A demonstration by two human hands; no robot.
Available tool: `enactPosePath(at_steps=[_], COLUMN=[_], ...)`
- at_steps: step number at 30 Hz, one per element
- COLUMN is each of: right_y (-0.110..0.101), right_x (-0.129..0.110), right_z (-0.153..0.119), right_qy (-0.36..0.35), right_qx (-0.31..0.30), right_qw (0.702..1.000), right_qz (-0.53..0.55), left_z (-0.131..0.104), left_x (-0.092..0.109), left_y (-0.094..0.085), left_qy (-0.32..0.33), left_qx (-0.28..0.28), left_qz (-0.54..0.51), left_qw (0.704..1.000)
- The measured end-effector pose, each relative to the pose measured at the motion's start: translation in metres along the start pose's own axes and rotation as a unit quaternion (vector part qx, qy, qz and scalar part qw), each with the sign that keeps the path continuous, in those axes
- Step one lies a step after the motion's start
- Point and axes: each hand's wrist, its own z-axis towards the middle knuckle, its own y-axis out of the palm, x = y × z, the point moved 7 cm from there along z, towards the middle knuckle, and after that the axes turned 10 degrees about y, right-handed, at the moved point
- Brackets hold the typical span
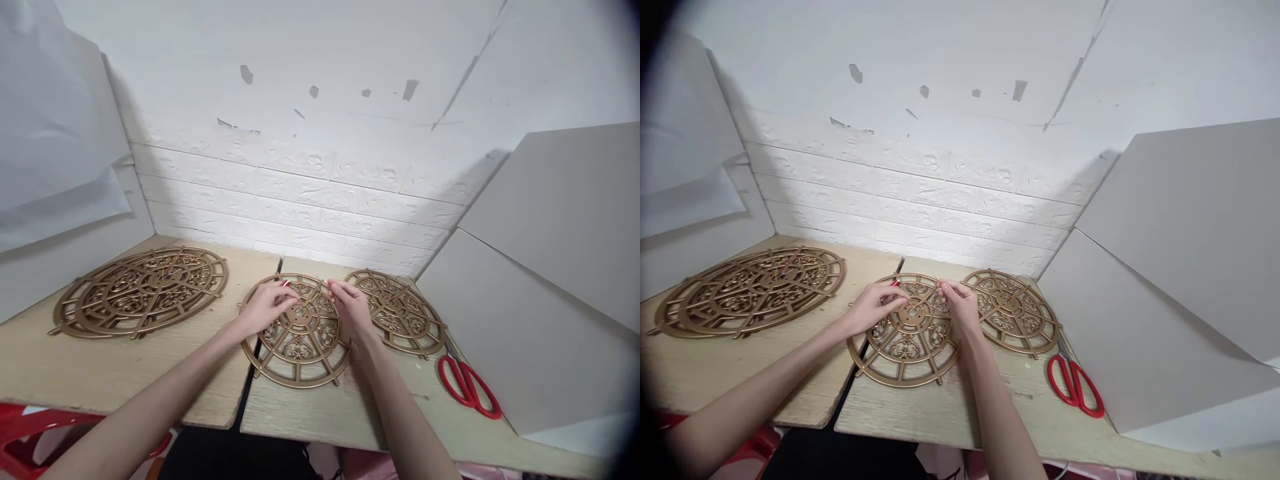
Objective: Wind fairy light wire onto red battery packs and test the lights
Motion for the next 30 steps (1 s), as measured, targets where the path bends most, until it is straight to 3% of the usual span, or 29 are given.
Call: enactPosePath(at_steps=[4, 9, 13, 18, 23, 30], right_y=[-0.004, -0.002, -0.003, 0.004, 0.02, 0.037], right_x=[0.007, 0.003, -0.004, -0.003, 0.004, 0.003], right_z=[0.0, -0.002, -0.003, -0.006, -0.013, -0.022], right_qy=[0.02, 0.003, -0.008, -0.001, -0.016, -0.042], right_qx=[0.027, 0.029, 0.037, 0.021, -0.015, -0.045], right_qw=[0.997, 0.996, 0.994, 0.998, 0.996, 0.979], right_qz=[0.073, 0.087, 0.105, 0.067, -0.084, -0.193], left_z=[-0.001, -0.004, -0.003, -0.002, -0.004, -0.008], left_x=[-0.012, -0.021, -0.014, 0.004, 0.013, 0.019], left_y=[-0.003, -0.007, -0.015, -0.001, 0.017, 0.02], left_qy=[-0.049, -0.148, -0.124, -0.068, -0.039, -0.025], left_qx=[0.074, 0.131, 0.16, 0.102, 0.03, -0.02], left_qz=[-0.127, -0.292, -0.353, -0.389, -0.365, -0.36], left_qw=[0.988, 0.936, 0.913, 0.913, 0.93, 0.932])
